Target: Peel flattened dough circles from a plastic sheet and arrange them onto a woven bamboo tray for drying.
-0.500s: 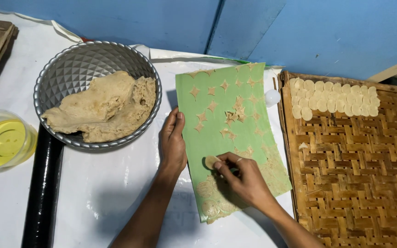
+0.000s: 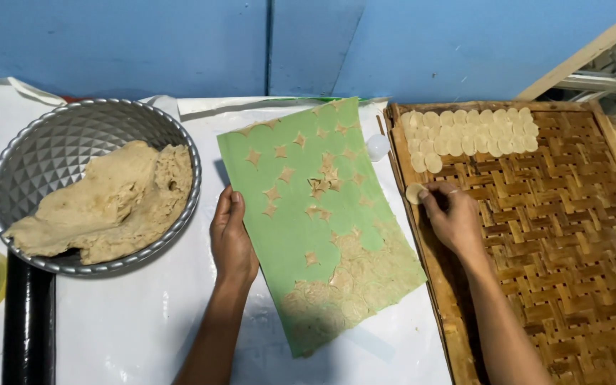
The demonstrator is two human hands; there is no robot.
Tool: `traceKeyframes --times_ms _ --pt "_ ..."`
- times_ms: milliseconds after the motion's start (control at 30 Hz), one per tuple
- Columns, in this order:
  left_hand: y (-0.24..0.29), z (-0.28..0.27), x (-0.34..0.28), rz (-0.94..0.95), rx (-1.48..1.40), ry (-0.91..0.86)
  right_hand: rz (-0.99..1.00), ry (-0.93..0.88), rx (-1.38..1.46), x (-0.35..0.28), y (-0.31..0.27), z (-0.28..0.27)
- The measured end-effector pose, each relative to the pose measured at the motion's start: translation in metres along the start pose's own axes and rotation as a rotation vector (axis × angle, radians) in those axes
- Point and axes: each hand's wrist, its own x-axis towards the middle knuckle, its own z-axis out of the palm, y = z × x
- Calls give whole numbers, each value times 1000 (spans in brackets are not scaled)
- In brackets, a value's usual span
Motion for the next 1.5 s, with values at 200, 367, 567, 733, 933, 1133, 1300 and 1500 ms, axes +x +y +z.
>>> traceKeyframes --times_ms 200,367,567,733,933,1133,1300,1500 --pt "6 12 -7 15 -9 8 -51 250 -29 36 41 3" --pt "8 14 -9 24 8 3 -17 356 26 62 71 16" --pt "12 18 -11 21 20 12 -6 435 27 73 80 21" --pt "11 17 -11 19 11 20 -23 441 20 77 82 22" --pt "12 18 -11 32 -7 10 -49 447 -68 76 94 23" --pt "12 16 -12 20 -13 26 -102 426 -152 58 44 13" --pt "6 7 -5 34 -24 -8 -272 194 -124 6 -34 6" --pt "3 7 -4 33 -34 -11 -334 -320 -171 -69 -47 36"
